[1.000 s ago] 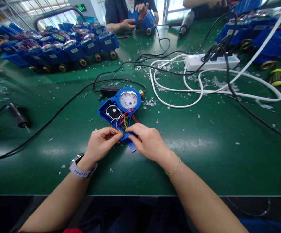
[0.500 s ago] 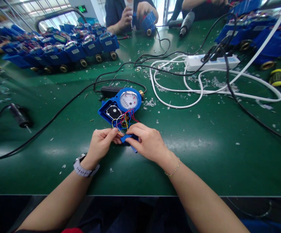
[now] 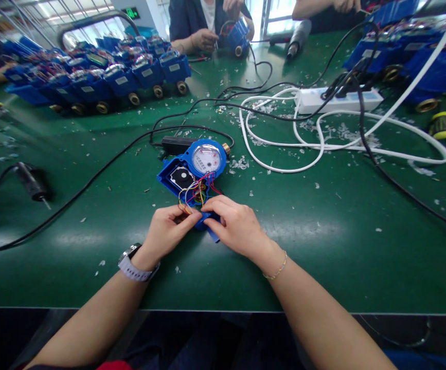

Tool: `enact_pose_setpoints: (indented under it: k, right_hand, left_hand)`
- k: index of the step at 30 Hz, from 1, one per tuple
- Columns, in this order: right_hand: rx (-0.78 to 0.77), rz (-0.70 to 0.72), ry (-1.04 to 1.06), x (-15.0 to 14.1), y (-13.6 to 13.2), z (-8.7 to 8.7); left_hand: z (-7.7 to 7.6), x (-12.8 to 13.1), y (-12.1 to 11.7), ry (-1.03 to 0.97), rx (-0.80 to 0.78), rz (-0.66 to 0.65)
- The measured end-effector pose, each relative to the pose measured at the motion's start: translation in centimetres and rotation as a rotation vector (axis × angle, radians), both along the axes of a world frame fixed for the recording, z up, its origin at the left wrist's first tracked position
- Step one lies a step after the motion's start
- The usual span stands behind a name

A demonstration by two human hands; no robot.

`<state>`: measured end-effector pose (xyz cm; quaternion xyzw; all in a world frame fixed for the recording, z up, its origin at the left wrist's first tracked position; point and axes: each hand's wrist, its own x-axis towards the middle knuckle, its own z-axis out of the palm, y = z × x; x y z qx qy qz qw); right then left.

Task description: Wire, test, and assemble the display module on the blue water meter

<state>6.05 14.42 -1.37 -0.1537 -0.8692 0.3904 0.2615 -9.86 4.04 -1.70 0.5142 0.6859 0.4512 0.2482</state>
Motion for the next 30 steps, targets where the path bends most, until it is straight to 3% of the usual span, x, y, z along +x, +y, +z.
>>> enact_pose_setpoints:
  k: [5,10,14,21,27,30]
  right_hand:
    - [0.007,-0.054,-0.005,0.0,-0.2,-0.4]
    - [0.174,-0.096,-0.005,0.2,-0.2,-0.3]
    - [0.28,-0.116,-0.098,0.3,-0.1,-0.1]
    - [0.256,-0.06,-0.089,0.3,0.0,-0.2]
    - [0.282,-0.057,-0.077,0.3,0.2,-0.4]
    - [0.266,-0.062,-0.074,0.3,0.2,-0.5]
  left_hand:
    - [0.3,-0.2,0.1,0.107,0.018,0.003]
    - [0.0,-0.4,-0.1,0.167,0.007,0.002]
    - [-0.4,-0.6,-0.2,0.092,-0.004,-0.014]
    - [-0.5,-1.0,0.0,-0.071,-0.051,-0.037]
    - [0.3,-1.2,-0.1,-0.141,-0.018,0.089]
    - [0.7,-1.5,-0.2,-0.109,-0.021,0.078]
